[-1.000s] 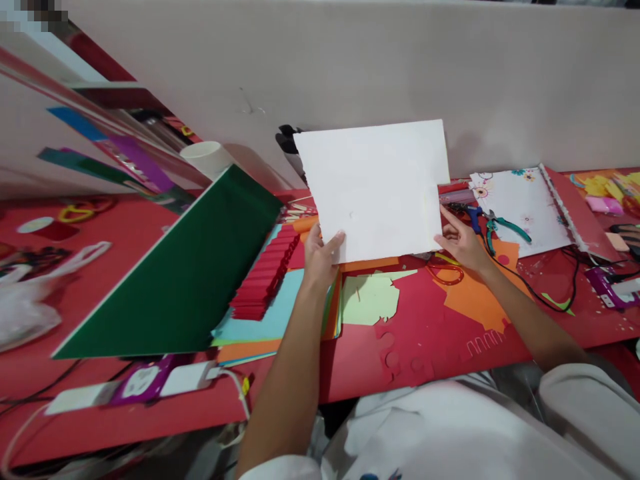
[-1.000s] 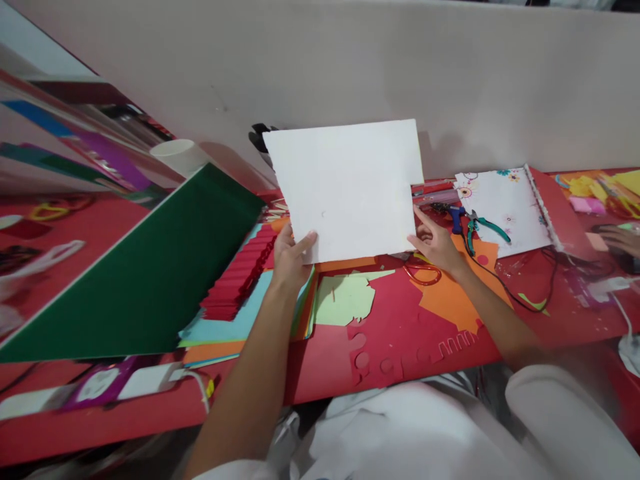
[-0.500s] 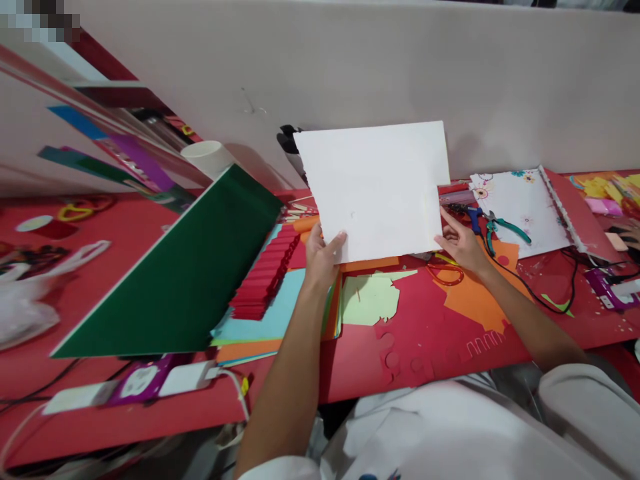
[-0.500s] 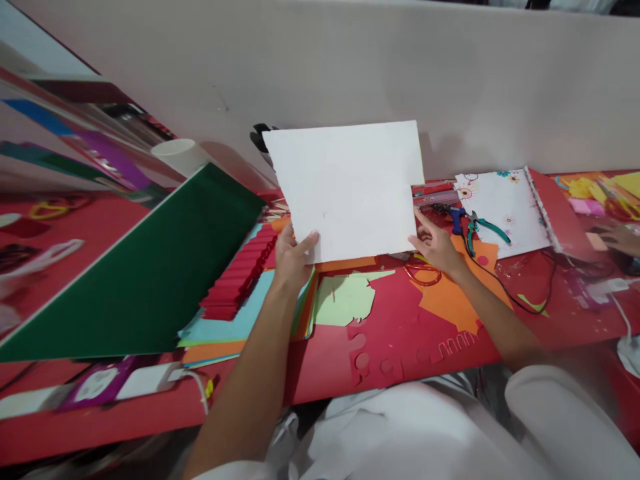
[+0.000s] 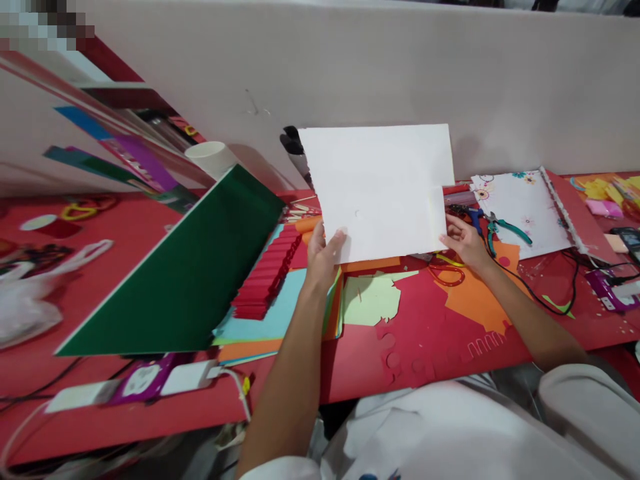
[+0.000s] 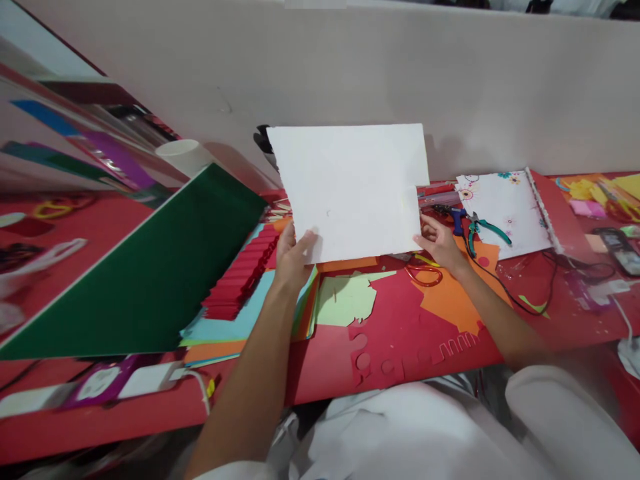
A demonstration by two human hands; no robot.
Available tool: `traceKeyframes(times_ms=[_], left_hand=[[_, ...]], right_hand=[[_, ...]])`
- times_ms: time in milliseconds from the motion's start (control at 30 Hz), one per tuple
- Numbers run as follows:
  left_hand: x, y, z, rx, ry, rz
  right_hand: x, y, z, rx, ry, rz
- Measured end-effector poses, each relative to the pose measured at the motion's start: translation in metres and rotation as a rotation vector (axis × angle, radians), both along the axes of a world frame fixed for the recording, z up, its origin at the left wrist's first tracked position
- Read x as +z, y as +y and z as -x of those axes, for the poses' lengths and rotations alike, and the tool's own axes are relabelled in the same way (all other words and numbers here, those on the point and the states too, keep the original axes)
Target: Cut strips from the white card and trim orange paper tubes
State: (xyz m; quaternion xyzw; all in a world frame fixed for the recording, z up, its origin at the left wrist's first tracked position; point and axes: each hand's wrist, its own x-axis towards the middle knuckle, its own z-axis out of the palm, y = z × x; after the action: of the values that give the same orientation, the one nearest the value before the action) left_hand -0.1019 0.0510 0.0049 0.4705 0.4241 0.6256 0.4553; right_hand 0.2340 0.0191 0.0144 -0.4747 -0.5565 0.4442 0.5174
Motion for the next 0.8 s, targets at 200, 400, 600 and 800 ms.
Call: traceKeyframes(times_ms=[200,400,600,800], left_hand=[[0.005,0.005,0.018,-0.003,0.025,-0.046],[0.018,-0.009,0.031,-0.289,0.813,-0.124],[0.026,-0.021,0.018,-0.521,1.279,-0.209],[0.031,-0.018,0.034,-0.512,1.312,-0.165]], right_hand=[[0.013,-0.004,-0.004,-0.058,0.001,-0.115],[0.015,0.002,-0.018,-0.219,0.006,-0.279],[0.010,0.005,-0.024,-0.264,0.064,-0.286],[0.004,0.008,-0.023,-0.233,0.095,-0.297]])
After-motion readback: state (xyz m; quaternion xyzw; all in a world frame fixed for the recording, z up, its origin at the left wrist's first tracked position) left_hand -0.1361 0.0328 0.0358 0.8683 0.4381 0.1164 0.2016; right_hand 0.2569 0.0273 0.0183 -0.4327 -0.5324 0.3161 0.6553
